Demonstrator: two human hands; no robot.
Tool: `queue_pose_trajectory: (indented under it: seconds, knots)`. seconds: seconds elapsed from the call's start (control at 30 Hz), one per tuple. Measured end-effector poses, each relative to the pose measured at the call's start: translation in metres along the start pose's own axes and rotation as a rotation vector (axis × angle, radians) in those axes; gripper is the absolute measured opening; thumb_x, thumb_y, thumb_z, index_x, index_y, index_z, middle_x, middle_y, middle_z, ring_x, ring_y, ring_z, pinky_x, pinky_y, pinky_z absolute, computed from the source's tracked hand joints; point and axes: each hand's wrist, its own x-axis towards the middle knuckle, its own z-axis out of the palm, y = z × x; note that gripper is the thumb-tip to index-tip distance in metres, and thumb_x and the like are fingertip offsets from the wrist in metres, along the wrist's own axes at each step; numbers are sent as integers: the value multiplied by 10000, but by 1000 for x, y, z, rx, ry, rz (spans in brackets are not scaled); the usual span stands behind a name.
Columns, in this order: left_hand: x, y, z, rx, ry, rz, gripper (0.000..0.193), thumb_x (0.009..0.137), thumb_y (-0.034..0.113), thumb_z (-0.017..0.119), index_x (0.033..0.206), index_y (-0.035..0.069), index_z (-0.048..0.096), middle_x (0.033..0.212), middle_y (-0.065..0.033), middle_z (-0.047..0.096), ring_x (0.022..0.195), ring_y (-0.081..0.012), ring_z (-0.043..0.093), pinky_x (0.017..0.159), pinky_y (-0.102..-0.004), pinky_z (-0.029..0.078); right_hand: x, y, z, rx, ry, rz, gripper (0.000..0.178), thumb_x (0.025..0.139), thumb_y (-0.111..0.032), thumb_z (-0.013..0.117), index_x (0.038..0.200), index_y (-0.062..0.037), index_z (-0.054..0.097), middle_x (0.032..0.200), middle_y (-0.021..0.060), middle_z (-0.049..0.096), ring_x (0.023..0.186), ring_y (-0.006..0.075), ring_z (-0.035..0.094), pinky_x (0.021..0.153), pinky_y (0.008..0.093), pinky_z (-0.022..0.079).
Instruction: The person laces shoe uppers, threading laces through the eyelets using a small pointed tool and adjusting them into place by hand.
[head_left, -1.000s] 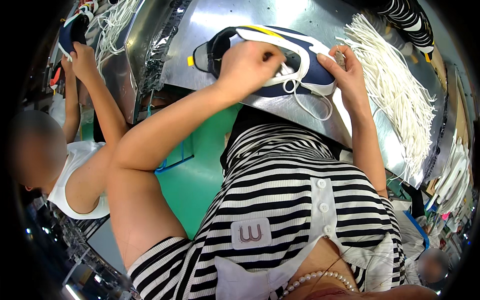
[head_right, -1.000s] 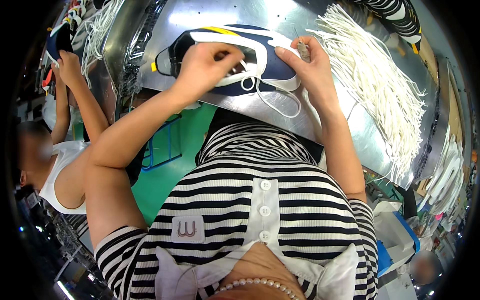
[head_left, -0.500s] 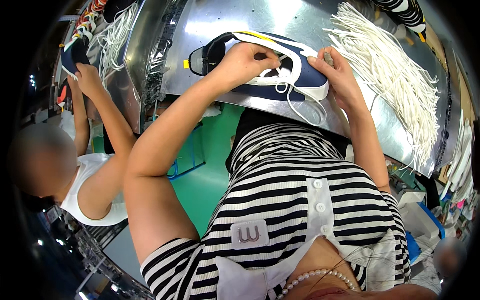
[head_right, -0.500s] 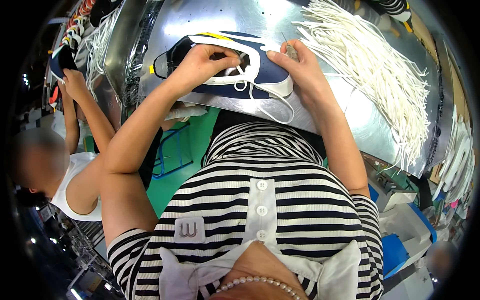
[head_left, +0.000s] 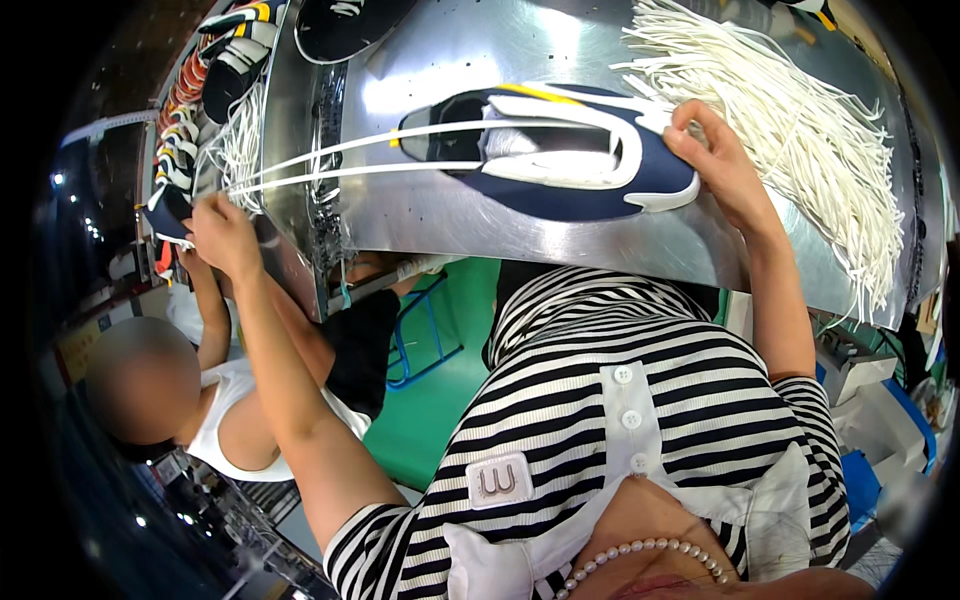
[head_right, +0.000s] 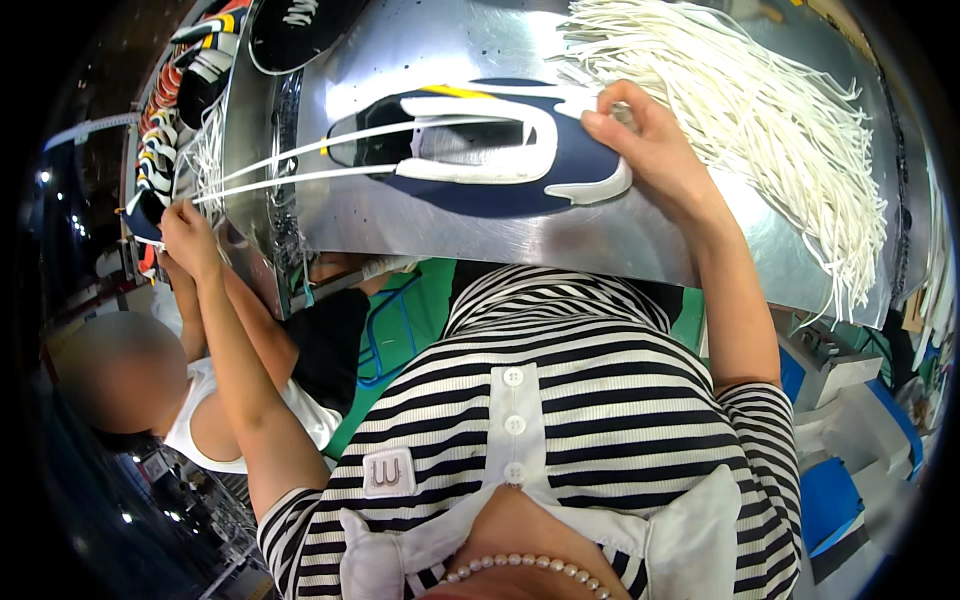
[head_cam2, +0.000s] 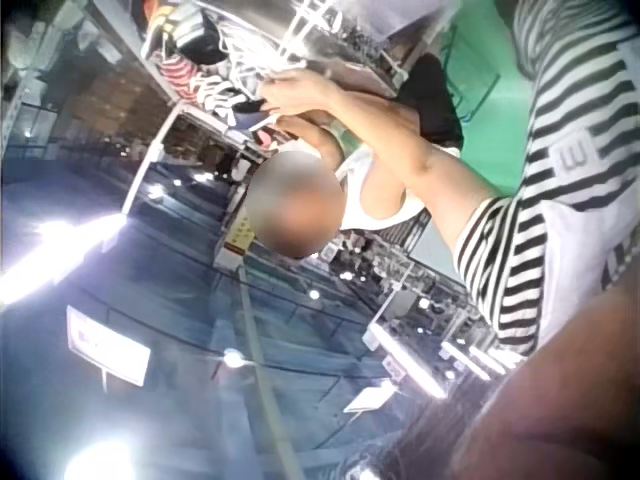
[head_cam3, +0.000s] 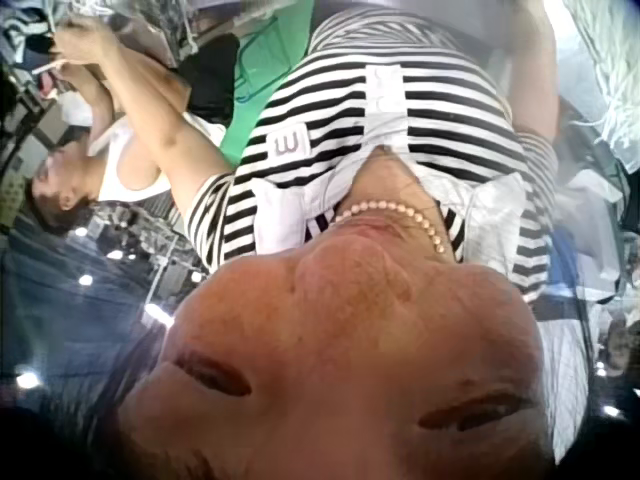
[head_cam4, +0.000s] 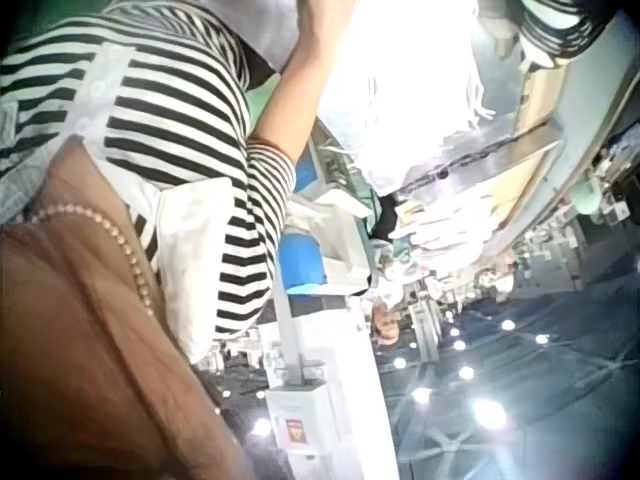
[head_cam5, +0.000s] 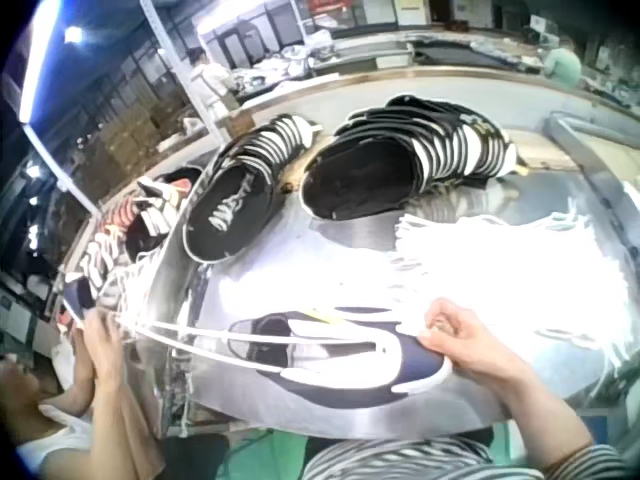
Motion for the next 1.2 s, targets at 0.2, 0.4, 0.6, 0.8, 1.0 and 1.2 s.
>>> queue_pose_trajectory:
  seconds: [0.2, 0.4, 0.6, 0.8, 1.0, 1.2]
  knots:
    - [-27, 214, -60, -846, -90, 351, 49, 881, 14, 602, 921, -12, 613, 933, -131, 645, 780, -247, 613, 715, -329, 497, 11, -5, 0, -63, 38, 24, 223, 960, -281, 601, 973, -74, 518, 851, 21, 588, 788, 78, 540, 694, 230, 433]
    - [-49, 273, -47, -1203, -451, 446, 52, 868, -9, 627, 904, -19, 591, 880, -93, 616, 705, -163, 572, 627, -267, 462, 18, -10, 18, -1221, 437, -423, 261, 933, -302, 586, 966, -44, 578, 1045, 128, 630, 925, 291, 612, 716, 401, 484]
    - [-79, 286, -18, -1516, -599, 106, 55, 887, 18, 638, 883, -17, 597, 867, -34, 589, 647, -37, 466, 544, -196, 387, 7, -23, 57, -1098, 190, -202, 385, 851, -418, 666, 760, -44, 650, 630, 111, 642, 623, 320, 637, 579, 420, 476]
    - [-79, 289, -23, -1480, -599, 56, 57, 876, 26, 644, 869, -14, 603, 857, -58, 607, 643, -85, 505, 554, -231, 413, 17, -9, 53, -1059, 223, -207, 265, 845, -308, 677, 801, -47, 668, 655, 120, 649, 634, 305, 641, 598, 399, 485]
    - [-81, 284, -21, -1505, -571, 39, 63, 886, 49, 641, 866, -4, 611, 847, -48, 614, 668, -85, 526, 584, -227, 430, 8, 4, 55, -849, 245, -320, 181, 866, -175, 668, 991, -52, 624, 739, 120, 651, 643, 247, 624, 621, 332, 477]
    - [-58, 247, -25, -2118, -835, -219, 117, 999, 126, 503, 1009, 46, 588, 809, -30, 601, 740, -50, 545, 660, -196, 415, 5, 7, 46, -295, 316, -233, 148, 925, -184, 627, 981, -59, 573, 740, 14, 574, 607, 80, 488, 559, 242, 408]
